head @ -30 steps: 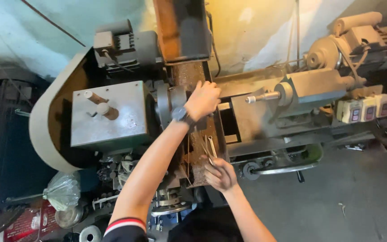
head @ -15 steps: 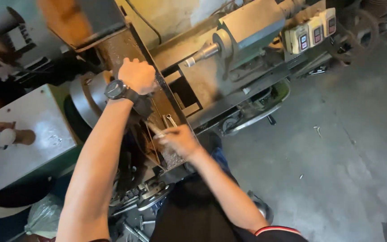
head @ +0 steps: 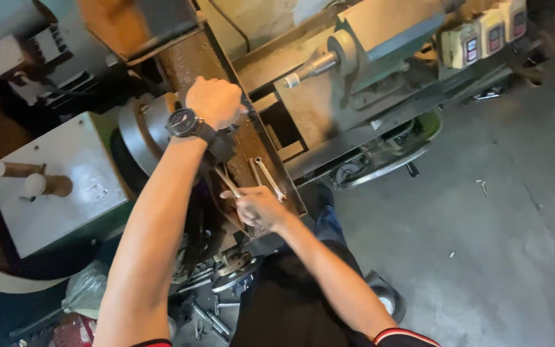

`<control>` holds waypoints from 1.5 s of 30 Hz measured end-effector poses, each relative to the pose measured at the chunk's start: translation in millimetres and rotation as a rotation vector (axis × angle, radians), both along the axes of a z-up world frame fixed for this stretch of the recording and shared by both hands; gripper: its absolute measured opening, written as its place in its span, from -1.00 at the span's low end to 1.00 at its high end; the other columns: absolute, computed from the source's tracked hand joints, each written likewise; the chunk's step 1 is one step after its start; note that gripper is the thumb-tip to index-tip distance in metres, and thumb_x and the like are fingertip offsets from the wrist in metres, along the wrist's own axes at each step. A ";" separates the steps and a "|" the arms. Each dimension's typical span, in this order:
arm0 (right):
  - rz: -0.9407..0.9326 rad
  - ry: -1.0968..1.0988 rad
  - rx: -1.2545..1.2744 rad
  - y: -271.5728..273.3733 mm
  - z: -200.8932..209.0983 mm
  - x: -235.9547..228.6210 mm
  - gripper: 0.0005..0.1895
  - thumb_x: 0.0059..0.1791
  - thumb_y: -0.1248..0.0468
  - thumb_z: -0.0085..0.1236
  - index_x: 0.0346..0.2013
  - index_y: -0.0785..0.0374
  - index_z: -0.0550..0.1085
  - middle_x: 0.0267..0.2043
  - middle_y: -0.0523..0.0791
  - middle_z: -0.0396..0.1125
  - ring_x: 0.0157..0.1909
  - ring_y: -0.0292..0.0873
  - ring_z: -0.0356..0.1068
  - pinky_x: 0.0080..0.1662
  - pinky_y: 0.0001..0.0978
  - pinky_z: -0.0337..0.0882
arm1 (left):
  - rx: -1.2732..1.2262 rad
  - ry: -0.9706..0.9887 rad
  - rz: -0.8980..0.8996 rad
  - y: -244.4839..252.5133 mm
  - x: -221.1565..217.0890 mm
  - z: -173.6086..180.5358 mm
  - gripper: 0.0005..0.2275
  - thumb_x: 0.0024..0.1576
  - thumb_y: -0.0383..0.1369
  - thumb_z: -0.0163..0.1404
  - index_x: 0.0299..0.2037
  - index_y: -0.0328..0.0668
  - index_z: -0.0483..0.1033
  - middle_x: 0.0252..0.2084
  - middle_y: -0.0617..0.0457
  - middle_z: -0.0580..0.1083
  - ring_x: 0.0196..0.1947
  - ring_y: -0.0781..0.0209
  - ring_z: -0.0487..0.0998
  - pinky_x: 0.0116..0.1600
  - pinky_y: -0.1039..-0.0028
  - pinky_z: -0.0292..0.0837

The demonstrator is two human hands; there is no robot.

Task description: The person wipes the lathe chuck and bed with a rag, mounts a round metal workpiece into the chuck, and tightens it. They then operate the lathe controls and use wrenches to adjust and secure components on the machine bed.

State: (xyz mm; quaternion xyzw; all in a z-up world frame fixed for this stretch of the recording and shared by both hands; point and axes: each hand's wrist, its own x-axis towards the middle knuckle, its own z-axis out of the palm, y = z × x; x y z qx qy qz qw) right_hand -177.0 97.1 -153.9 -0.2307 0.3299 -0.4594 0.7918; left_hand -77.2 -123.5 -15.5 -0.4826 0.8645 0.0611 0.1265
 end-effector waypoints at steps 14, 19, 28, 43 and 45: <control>0.424 1.580 -0.465 16.4 10.4 -83.3 -0.74 0.02 0.28 0.02 -0.04 0.29 0.46 -0.33 0.22 0.44 -0.24 0.32 0.43 -0.16 0.20 0.41 | -0.375 1.019 0.155 14.5 3.8 9.9 -0.76 0.03 -0.29 0.22 -0.12 -0.12 0.64 -0.22 -0.07 0.58 -0.18 -0.10 0.60 -0.08 0.21 0.51; 0.315 1.700 -0.754 -2.2 -27.7 -84.3 -0.58 -0.05 0.28 0.05 0.09 0.30 0.31 -0.12 0.24 0.35 -0.18 0.38 0.40 -0.17 0.20 0.45 | -0.489 1.421 0.337 108.7 39.3 41.2 -0.76 0.08 -0.40 0.24 -0.07 -0.20 0.59 -0.20 -0.08 0.56 -0.15 -0.03 0.56 -0.01 0.26 0.48; 0.404 1.313 -0.899 7.0 49.0 -2.2 -0.62 -0.06 0.25 0.20 0.04 0.28 0.47 -0.11 0.07 0.42 -0.17 0.08 0.52 -0.14 -0.14 0.52 | -0.816 0.970 0.717 180.4 193.6 23.2 -0.75 0.09 -0.40 0.25 -0.08 -0.31 0.57 -0.19 -0.17 0.52 -0.10 -0.18 0.47 0.00 0.16 0.38; 0.319 1.100 -1.194 13.5 51.6 132.8 -0.72 -0.02 0.18 0.26 -0.08 0.23 0.49 -0.20 0.01 0.40 -0.19 0.05 0.44 -0.16 -0.17 0.46 | -0.851 1.048 0.956 351.2 184.8 -62.8 -0.66 0.08 -0.56 0.15 0.07 -0.43 0.48 0.05 -0.26 0.50 0.04 -0.21 0.53 0.12 0.23 0.44; 0.330 0.960 -1.139 19.2 113.1 99.6 -0.82 0.01 0.21 0.21 -0.16 0.23 0.53 -0.22 -0.04 0.40 -0.19 -0.03 0.45 -0.14 -0.25 0.47 | -0.835 0.999 0.861 362.1 176.6 -59.8 -0.56 -0.01 -0.54 0.16 0.11 -0.53 0.43 0.10 -0.35 0.45 0.08 -0.31 0.47 0.14 0.16 0.38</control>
